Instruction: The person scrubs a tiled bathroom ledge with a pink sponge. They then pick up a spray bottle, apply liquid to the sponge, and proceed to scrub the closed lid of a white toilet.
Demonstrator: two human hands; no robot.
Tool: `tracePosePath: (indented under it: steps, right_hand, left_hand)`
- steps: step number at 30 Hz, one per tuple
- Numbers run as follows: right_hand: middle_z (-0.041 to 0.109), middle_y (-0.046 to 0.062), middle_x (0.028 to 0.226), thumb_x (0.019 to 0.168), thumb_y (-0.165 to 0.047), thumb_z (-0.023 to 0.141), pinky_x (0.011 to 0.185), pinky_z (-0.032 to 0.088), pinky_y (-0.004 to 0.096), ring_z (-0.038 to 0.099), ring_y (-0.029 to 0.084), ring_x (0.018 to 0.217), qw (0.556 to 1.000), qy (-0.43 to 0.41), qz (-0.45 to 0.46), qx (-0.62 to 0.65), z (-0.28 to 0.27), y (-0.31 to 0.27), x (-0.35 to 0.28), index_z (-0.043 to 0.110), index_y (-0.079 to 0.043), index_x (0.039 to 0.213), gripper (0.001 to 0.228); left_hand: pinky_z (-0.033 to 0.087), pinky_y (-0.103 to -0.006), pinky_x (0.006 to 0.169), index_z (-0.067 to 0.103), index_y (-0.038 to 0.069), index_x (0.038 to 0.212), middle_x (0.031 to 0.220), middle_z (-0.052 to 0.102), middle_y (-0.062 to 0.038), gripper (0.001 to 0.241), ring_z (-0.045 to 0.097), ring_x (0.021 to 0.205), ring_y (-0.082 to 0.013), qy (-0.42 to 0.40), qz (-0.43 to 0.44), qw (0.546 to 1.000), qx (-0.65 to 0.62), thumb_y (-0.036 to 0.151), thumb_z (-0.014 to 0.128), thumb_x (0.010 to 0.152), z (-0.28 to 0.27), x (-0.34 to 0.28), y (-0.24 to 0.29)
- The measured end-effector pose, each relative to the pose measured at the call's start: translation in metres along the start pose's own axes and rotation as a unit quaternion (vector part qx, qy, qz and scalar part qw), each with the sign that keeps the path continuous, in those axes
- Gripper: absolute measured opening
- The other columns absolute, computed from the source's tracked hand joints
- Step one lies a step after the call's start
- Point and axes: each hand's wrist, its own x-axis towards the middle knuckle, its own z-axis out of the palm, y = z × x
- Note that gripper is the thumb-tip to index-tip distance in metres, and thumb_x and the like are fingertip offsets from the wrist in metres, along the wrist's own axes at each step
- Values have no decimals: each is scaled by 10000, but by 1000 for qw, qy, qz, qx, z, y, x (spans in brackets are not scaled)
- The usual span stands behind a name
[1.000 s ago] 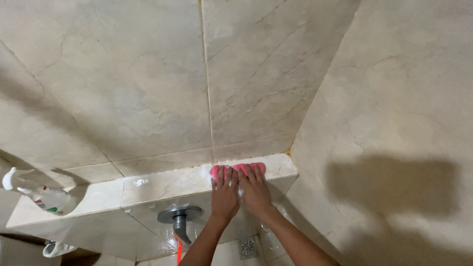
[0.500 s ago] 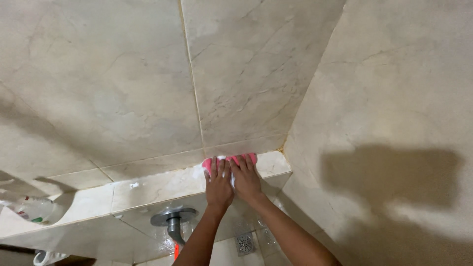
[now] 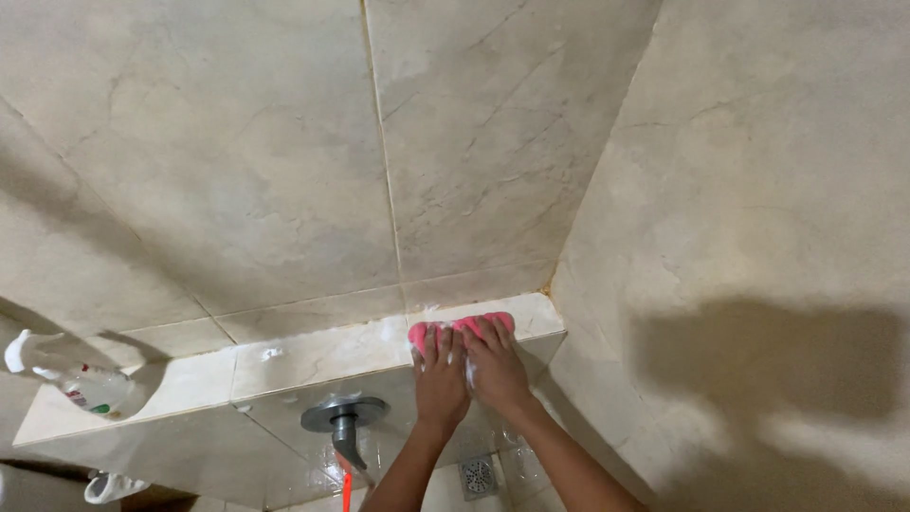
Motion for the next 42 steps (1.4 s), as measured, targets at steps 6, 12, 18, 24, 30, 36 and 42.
tracePosePath:
  steps: [6,12,18,24,30,36,42]
  right_hand:
    - [508,156,1487,915,-137,616,1196,274,471,366,371,1425,999,29,-16,31,-6,9,3,608,-71,1385,475]
    - [564,148,1416,915,-140,618,1211,296,469,443,358,1384,997,67,-15,31,-5,14,30,648,-61,1331,424]
    - [548,173,1397,898,-131,627,1208,288,496,418,388,1371,999,46,8,10,6,26,46,637,-72,1358,463]
    - [523,186,1426,882,-128,632,1197,281,507,392,409,1383,998,52,-3,-20,15,29,36,615,-70,1367,489]
    - [516,163,1459,911,-138,626,1195,302,493,392,401,1406,998,57,6,13,7,27,9,621,-86,1367,459]
    - [495,164,1483,891,-108,620,1188,302,489,367,394,1427,998,46,21,23,9,35,3,619,-93,1386,496]
    - [586,148,1376,876,-92,632,1193,330,482,472,368,1355,996,83,8,37,-7,26,20,685,-68,1287,416]
  left_hand:
    - [154,-637,1187,418,53,1505,1598,370,-163,565,176,1531,-393,0,6,1000,-6,305,481,1003,2,6,0]
    - [132,-635,1201,352,65,1537,1648,272,-131,657,86,1554,-383,-105,-15,994,22,227,533,927,-15,40,8]
    - [143,-655,1193,349,69,1563,1637,296,-122,702,115,1557,-364,-46,-20,999,2,217,567,912,16,51,0]
    - [168,-643,1199,354,87,1547,1640,301,-102,687,124,1547,-374,-81,-11,996,37,275,566,922,-7,43,10]
    - [208,-642,1204,428,68,1502,1604,386,-125,539,220,1537,-372,-15,-8,1000,-21,313,507,1028,1,17,16]
    - [192,-657,1182,412,27,1513,1589,376,-161,631,214,1515,-417,-24,22,998,48,260,545,941,3,11,22]
    - [156,-690,1170,396,49,1510,1612,336,-149,587,174,1523,-415,-48,18,999,11,271,521,981,15,32,15]
